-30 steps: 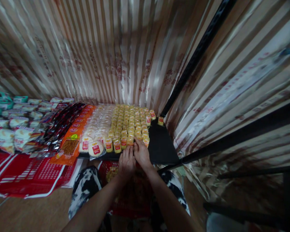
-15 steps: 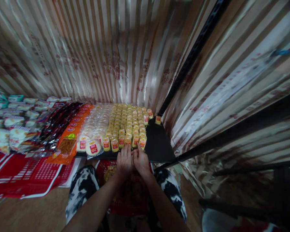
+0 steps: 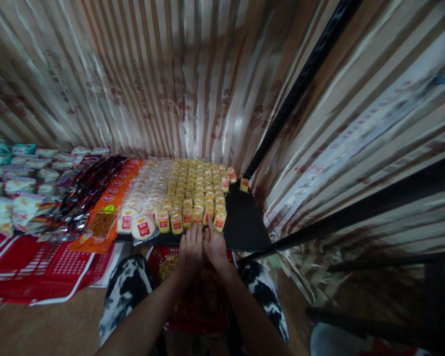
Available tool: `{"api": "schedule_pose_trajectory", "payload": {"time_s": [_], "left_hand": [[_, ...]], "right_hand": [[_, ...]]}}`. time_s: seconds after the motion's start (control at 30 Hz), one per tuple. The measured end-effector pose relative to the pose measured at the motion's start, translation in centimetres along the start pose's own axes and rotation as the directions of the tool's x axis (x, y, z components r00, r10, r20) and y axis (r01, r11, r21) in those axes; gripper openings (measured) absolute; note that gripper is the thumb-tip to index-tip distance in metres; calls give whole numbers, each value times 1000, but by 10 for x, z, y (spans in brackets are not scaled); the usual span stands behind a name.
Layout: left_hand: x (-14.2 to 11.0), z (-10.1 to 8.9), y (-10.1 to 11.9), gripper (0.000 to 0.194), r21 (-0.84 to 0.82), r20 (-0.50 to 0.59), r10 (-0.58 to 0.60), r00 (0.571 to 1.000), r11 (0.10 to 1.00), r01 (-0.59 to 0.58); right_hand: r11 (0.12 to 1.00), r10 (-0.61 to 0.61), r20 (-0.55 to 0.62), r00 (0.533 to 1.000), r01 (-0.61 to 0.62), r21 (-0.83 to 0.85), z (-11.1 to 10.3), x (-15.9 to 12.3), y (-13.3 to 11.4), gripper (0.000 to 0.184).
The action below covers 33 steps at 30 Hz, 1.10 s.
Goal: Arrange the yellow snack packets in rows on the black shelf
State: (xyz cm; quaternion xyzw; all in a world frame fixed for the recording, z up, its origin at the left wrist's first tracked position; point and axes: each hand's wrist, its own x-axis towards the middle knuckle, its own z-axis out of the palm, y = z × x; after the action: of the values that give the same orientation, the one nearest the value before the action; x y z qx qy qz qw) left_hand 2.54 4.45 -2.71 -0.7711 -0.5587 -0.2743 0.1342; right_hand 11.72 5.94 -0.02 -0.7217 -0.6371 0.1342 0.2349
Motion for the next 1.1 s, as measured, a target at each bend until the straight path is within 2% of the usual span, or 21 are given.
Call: {"api": "schedule_pose_trajectory", "payload": {"time_s": [0.4, 0.57, 0.77, 0.87, 0.97, 1.1], "left_hand": [[0, 2, -4, 37, -31, 33, 15, 999, 999, -14], [0, 0, -4, 38, -40, 53, 27, 998, 999, -25], [-2, 0, -4, 39, -34, 51, 28, 998, 999, -26], [-2, 1, -3, 37, -34, 44, 10, 999, 999, -8], [-1, 0, -2, 36, -35, 9, -10, 1000, 999, 10], [-1, -2, 0, 37, -44, -24, -31, 999, 999, 30]], "right_hand": [[1000, 16, -8, 1000, -16, 6, 2, 9, -6, 54], [997, -4, -69, 998, 9, 75, 4, 10, -4, 54], [996, 27, 7, 1000, -27, 90, 0, 10, -7, 54], [992, 36, 1, 999, -35, 124, -1, 8, -6, 55], [985, 18, -8, 1000, -16, 174, -2, 4, -3, 56], [955, -59, -41, 997, 69, 290, -5, -3, 1, 55]]}}
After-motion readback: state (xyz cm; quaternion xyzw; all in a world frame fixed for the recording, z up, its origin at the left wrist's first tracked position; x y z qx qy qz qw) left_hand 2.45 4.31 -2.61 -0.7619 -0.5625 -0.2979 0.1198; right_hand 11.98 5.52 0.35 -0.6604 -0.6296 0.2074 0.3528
